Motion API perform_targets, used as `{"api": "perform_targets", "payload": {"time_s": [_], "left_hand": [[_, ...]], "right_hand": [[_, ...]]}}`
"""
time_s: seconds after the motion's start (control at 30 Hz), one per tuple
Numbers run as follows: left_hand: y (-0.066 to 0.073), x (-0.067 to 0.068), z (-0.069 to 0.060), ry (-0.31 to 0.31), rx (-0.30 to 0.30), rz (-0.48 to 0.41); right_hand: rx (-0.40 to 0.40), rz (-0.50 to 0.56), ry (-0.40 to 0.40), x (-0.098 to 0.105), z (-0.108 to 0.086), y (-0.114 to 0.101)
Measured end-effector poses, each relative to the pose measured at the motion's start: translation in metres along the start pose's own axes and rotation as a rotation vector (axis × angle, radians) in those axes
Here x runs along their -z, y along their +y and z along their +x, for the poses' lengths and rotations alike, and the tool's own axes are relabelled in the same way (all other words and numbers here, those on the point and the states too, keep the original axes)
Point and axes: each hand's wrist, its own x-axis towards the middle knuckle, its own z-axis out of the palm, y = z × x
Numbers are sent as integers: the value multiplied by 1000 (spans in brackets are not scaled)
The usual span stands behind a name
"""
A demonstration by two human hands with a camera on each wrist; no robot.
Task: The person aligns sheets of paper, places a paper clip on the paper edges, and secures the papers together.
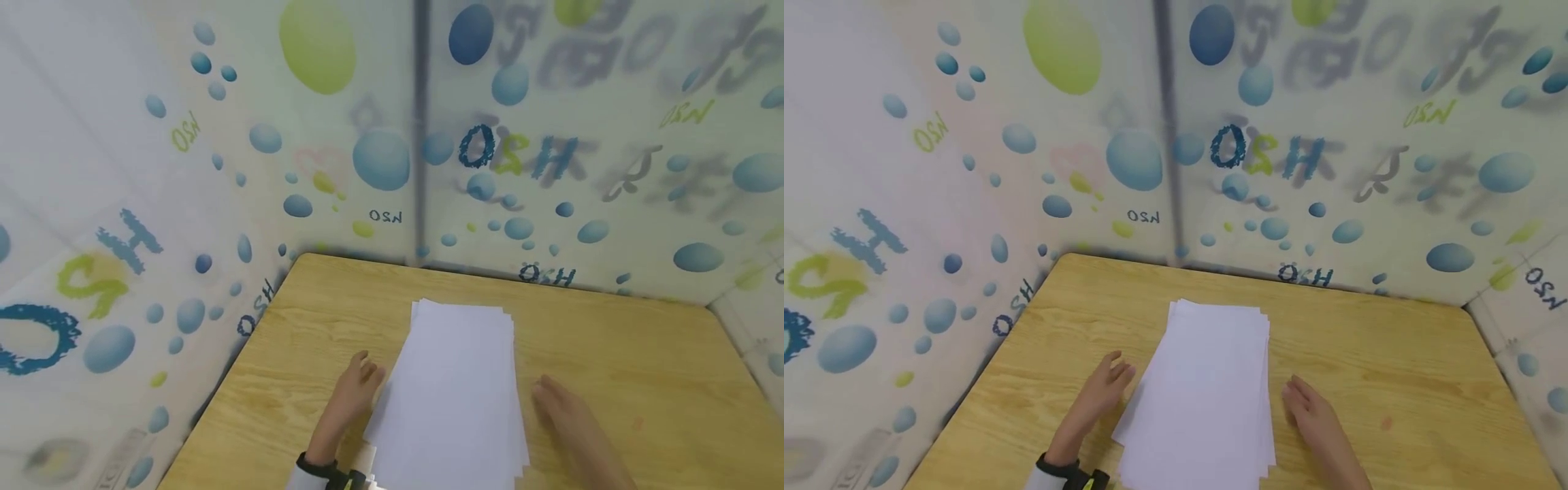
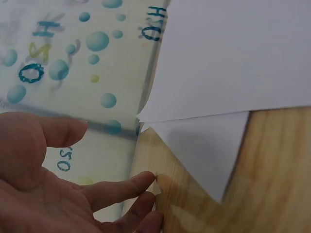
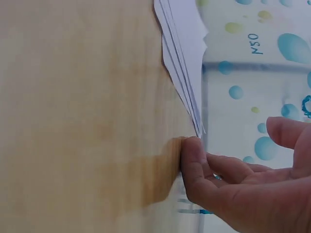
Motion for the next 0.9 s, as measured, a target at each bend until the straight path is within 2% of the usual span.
{"api": "perform_targets", "payload": {"time_s": [0.03,0.13,0.23,0.3,0.43,0.57,0.77,0.9], "left_hand": [[-2,4,-8,-16,12,-29],[-9,10,-31,-11,63,-66],[-12,8,-44,21,65,-24],[-13,3,-50,27,67,-10],[-10,-14,-56,66,79,16],[-3,-30,-57,118,80,61],[5,-43,-62,86,79,25],[7,-47,-65,41,40,14]], "right_hand": [[-3,-32,6,-3,-6,3],[-2,-92,26,-14,-22,12],[-28,-132,52,-23,-29,16],[-58,-101,60,-26,-31,18],[-127,-51,46,-32,-35,18],[-153,-38,38,-40,-39,15],[-190,-2,26,-48,-44,9],[-186,54,77,-58,-44,5]]}}
